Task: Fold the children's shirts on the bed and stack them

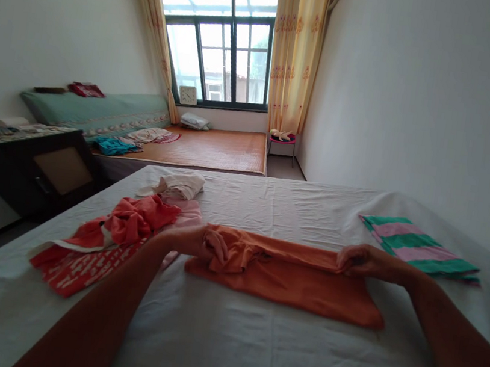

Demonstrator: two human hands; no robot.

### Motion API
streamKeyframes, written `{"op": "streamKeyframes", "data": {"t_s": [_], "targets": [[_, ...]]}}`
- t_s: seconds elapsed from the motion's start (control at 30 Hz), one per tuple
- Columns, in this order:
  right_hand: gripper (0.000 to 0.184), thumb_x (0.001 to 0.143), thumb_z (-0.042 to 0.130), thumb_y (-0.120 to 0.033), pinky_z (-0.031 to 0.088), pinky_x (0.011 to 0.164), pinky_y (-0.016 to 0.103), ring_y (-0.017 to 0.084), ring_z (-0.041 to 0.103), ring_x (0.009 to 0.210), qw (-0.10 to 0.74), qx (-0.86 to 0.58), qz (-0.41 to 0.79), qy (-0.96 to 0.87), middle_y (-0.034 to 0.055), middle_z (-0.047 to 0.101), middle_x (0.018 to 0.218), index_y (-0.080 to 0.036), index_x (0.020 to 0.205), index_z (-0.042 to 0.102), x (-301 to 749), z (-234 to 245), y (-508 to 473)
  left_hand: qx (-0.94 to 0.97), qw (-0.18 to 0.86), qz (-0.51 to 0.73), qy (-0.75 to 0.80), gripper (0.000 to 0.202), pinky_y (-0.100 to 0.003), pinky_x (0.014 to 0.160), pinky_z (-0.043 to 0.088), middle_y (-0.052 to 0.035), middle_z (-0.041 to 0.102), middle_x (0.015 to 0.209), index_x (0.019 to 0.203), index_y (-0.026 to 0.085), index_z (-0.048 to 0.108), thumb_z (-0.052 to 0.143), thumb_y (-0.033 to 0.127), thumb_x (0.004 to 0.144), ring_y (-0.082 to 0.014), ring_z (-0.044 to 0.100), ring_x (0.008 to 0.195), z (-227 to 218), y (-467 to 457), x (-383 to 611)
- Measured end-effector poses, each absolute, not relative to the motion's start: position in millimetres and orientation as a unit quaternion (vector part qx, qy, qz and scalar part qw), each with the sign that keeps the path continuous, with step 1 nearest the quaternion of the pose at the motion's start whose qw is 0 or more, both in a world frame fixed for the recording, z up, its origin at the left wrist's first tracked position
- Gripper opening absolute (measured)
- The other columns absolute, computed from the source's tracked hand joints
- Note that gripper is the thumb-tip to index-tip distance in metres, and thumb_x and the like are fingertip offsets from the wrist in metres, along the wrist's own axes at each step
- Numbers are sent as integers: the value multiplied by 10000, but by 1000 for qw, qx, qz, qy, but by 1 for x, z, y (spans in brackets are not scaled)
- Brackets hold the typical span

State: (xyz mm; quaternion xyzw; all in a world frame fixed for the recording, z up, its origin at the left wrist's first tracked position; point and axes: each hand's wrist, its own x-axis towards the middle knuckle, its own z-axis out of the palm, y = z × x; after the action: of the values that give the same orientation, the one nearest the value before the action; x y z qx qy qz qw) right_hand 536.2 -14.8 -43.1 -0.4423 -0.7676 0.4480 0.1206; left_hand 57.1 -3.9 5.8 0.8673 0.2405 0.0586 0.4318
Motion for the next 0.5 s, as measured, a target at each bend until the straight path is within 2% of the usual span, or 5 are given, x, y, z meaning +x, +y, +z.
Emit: {"op": "streamKeyframes", "data": {"t_s": [0.1, 0.23, 0.37, 0.5], "targets": [[373, 694, 719, -496, 466, 856, 345, 256, 620, 955, 114, -425, 445, -780, 106, 699, 959, -154, 844, 725, 538, -42, -15, 838, 456, 68, 293, 218, -242, 774, 496, -72, 693, 910, 880, 144, 703, 603, 329, 823, -176, 633, 865, -5, -2, 59], [389, 700, 708, -515, 463, 851, 337, 247, 613, 956, 121, -431, 451, -772, 99, 694, 955, -151, 839, 713, 538, -41, -17, 765, 453, 157, 430, 219, -227, 591, 505, 5, 584, 710, 893, 138, 579, 574, 341, 809, -116, 575, 631, -21, 7, 51], [438, 686, 702, -552, 464, 837, 328, 247, 610, 956, 117, -455, 457, -755, 94, 696, 951, -151, 862, 701, 535, -41, -19, 702, 498, 183, 475, 230, -269, 604, 547, 35, 524, 741, 892, 166, 493, 607, 264, 717, -106, 557, 645, -23, 6, 46], [446, 693, 693, -555, 469, 811, 316, 247, 623, 922, 123, -478, 453, -743, 87, 705, 937, -155, 889, 691, 537, -41, -20, 719, 485, 137, 477, 222, -239, 572, 533, 30, 535, 740, 893, 156, 545, 586, 203, 680, -104, 544, 632, -15, 1, 49]]}}
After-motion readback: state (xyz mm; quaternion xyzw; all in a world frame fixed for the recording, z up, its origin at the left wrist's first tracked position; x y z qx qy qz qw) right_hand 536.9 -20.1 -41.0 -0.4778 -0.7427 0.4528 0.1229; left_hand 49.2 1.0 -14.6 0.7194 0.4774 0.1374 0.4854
